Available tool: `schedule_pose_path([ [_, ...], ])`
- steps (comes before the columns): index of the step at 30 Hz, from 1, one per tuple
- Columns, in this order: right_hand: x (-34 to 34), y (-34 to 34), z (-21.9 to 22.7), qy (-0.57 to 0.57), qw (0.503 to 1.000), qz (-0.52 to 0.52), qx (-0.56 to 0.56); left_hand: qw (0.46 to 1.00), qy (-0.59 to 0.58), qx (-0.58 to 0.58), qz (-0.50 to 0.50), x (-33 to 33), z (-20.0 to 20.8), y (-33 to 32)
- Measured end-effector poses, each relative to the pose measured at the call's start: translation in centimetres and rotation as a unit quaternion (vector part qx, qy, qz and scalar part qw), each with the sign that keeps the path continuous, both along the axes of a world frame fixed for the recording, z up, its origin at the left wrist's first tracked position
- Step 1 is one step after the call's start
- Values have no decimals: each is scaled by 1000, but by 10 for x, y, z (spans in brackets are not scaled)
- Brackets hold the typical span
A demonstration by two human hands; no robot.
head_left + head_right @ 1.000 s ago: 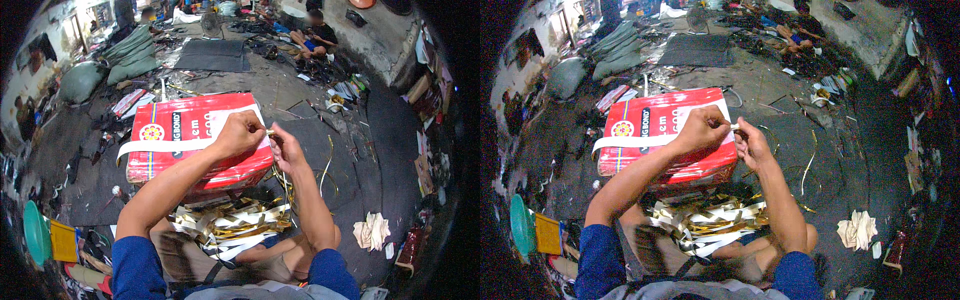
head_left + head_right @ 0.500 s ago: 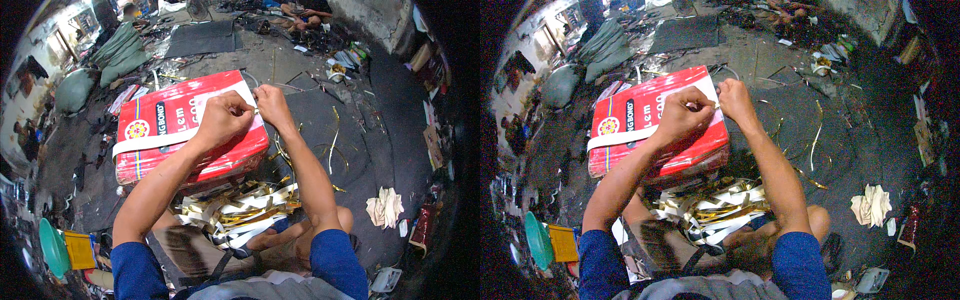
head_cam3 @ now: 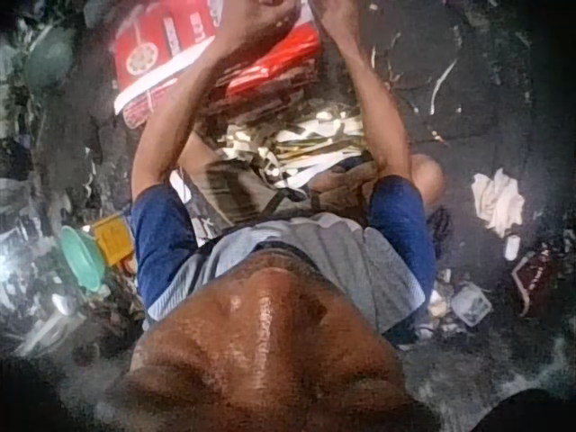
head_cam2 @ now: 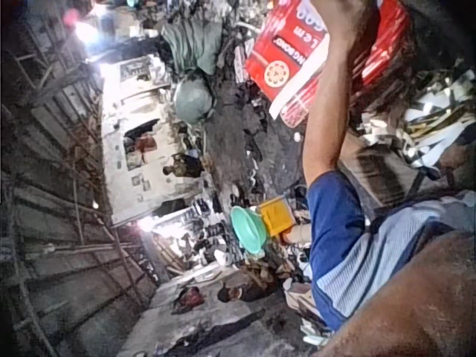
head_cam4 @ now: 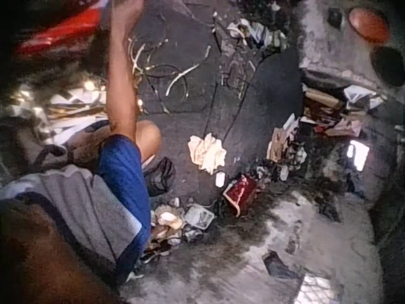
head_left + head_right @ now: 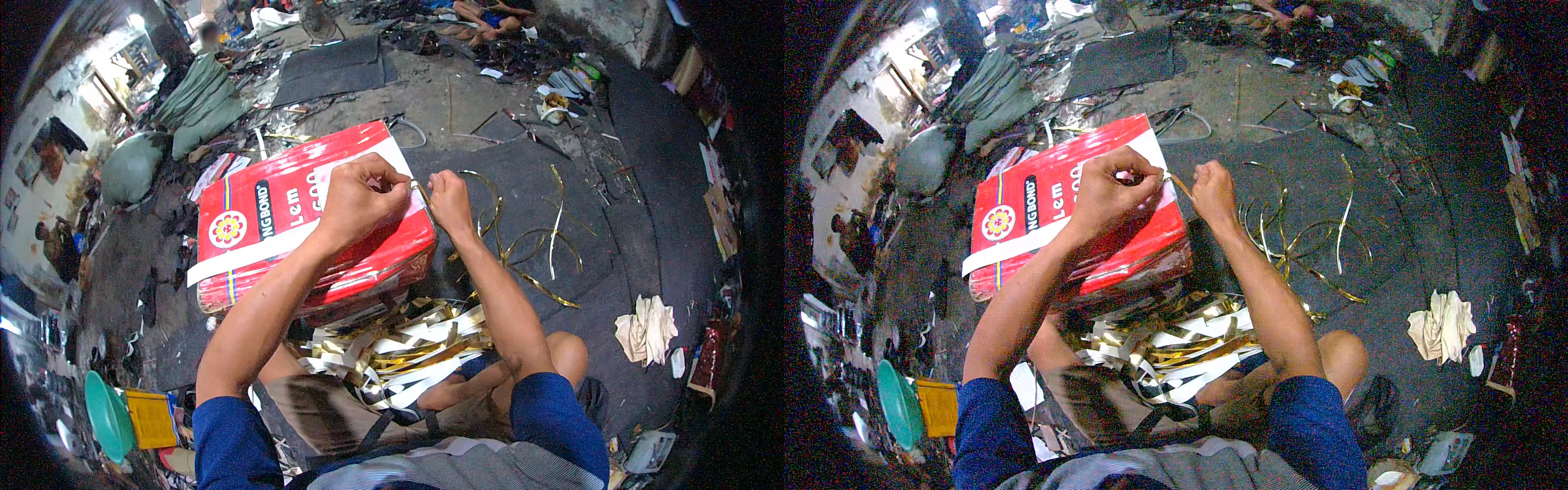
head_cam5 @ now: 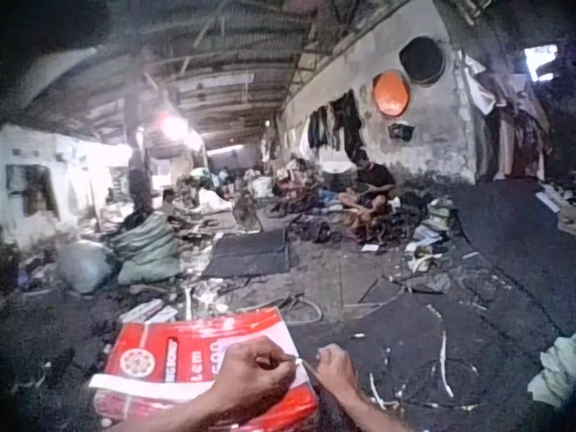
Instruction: The person sits on the floor and wraps a red rectangular box with white and gold decorative ribbons. They repeatedly pull ribbon from a pile, place it across the box, and press it down by hand to secure it.
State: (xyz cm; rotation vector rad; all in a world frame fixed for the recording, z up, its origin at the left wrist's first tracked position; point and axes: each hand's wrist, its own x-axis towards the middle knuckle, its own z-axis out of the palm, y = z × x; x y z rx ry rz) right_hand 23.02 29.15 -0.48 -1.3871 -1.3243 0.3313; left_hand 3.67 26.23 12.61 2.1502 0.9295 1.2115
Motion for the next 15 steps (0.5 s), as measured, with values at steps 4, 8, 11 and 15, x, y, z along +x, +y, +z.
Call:
schedule_pose_path([
  [4, 12, -7, -33, -3, 998, -31, -48, 999, -9, -33, -6, 2, -1, 2],
  [8, 33, -16, -85, -93, 992, -62, -63, 997, -18, -68, -11, 0, -8, 7],
  [11, 34, -14, -97, -13, 980, -86, -181, 996, -41, -69, -25, -3, -7, 8],
  [15, 67, -21, -149, -181, 956, -92, -211, 999, -23, -7, -34, 5, -3, 5],
])
